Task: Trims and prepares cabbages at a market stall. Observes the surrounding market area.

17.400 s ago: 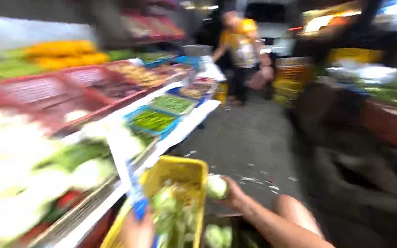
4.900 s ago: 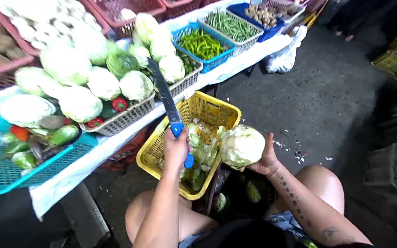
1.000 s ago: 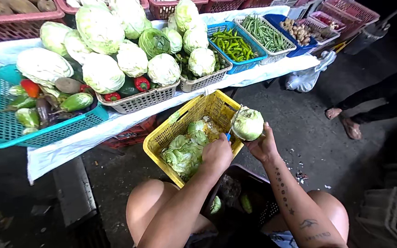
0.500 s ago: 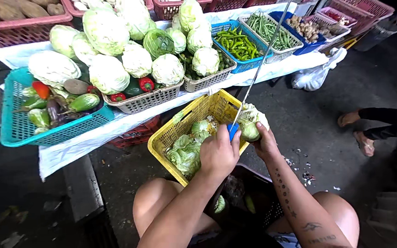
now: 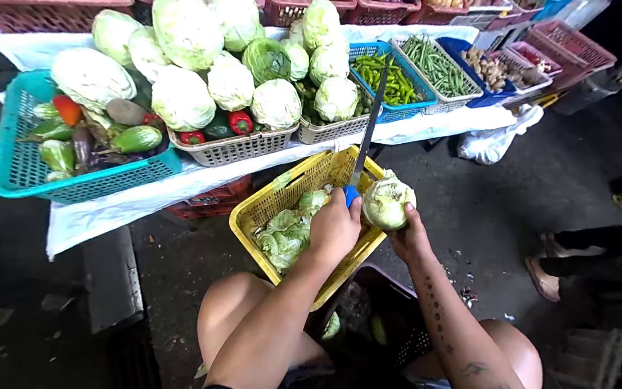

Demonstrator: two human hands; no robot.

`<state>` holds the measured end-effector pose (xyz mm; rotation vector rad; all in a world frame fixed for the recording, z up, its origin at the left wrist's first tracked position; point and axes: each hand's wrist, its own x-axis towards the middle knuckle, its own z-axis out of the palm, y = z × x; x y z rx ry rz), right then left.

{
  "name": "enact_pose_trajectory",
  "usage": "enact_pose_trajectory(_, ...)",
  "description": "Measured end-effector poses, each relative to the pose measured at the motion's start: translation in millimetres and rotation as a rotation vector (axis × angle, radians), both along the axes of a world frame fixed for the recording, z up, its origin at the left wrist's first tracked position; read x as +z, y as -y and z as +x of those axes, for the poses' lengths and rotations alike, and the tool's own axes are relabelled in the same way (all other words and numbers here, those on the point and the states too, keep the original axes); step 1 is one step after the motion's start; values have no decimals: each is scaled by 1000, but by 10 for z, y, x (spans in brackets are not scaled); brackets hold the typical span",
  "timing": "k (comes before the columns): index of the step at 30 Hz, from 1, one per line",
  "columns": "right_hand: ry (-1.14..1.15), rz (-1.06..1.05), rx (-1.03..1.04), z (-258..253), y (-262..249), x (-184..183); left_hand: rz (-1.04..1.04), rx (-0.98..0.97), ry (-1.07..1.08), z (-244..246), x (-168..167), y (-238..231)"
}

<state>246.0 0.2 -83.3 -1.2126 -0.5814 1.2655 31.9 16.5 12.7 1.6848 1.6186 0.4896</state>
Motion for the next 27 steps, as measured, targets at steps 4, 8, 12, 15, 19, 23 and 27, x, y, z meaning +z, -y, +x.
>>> enact_pose_trajectory(4,-38,-31,-13,-43,19,7,453,85,14,-45,-68,164)
enact_pose_trajectory(8,-146,3,-26,-62,30,-40,406,76,-24,-87,-143,243)
enact_pose_trajectory(12,-362,99,52,-51,41,-20,448,89,-22,-141,-131,219)
enact_pose_trajectory(15,-492,90,63,-92,84,34,354,58,-8,-113,-96,199)
enact_pose_trajectory(19,-557,8,-10,-228,92,129,2,-45,-5,-13,-53,134)
enact_pose_trajectory(23,-526,46,12,-210,122,140,-13,-114,-118,3,-17,125)
enact_pose_trajectory(27,-547,89,44,-121,192,132,-100,-43,45,-6,-78,75)
